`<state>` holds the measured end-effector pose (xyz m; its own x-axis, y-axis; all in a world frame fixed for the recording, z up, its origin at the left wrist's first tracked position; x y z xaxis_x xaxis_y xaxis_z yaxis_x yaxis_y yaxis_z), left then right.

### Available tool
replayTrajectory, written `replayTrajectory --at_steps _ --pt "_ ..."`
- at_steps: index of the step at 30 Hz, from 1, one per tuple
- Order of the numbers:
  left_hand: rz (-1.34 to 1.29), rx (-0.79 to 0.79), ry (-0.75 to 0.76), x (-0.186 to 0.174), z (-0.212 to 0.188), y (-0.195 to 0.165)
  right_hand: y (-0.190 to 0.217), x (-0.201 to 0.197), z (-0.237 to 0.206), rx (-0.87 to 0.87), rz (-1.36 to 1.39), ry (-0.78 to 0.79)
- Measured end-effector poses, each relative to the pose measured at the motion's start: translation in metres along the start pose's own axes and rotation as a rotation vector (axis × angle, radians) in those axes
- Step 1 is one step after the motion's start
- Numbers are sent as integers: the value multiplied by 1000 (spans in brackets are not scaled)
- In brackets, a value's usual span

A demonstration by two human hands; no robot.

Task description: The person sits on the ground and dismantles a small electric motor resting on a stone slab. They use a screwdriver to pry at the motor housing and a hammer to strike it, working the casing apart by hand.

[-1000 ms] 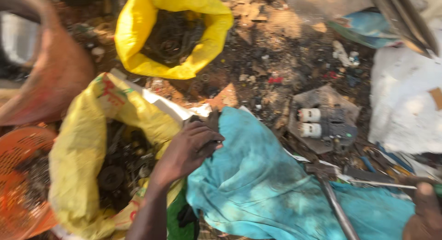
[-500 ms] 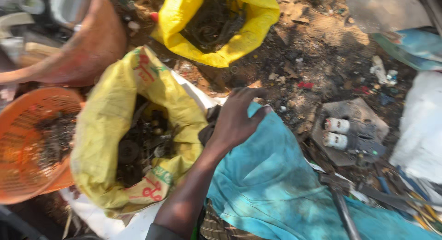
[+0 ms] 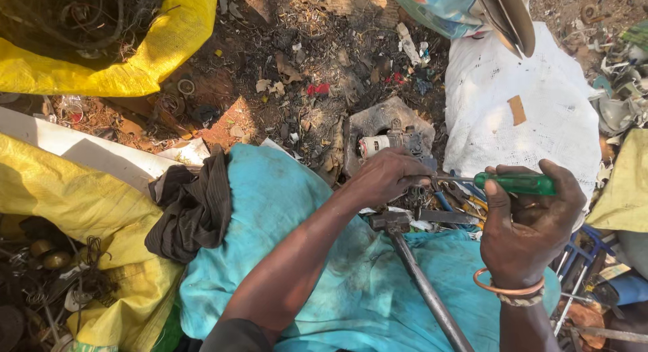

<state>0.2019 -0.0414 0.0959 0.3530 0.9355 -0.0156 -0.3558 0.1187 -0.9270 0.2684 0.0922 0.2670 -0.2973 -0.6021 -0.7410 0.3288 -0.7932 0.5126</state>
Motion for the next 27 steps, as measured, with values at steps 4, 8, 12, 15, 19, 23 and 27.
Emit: replayTrajectory --at_steps 4,8,12,15,19,23,27 --pt "21 -27 23 -2 11 9 1 7 8 -18 -112 33" --pt "8 -107 60 -7 11 14 1 14 11 -10 -121 71" --pt "-7 -142 77 -11 8 15 2 16 10 -3 -111 82" --pt "-7 -122 70 -12 7 12 4 16 10 -25 -144 88" --pt "-1 -108 53 -13 7 8 8 17 13 -40 -148 110" --pt "5 -110 61 -19 6 8 22 10 19 -114 -408 129" --pt "285 101 -236 -49 7 -1 35 -3 36 -114 -799 278"
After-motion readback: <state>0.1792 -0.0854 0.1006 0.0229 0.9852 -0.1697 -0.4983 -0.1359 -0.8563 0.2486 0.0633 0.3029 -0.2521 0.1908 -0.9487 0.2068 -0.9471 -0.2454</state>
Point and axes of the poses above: each hand's wrist, its own z-axis towards the middle knuckle, its own x-axis out of the palm, y = z × x, the point moved 6 cm from there along z, towards the middle knuckle, and after that the axes turned 14 degrees about -z, right-handed, at the moved point
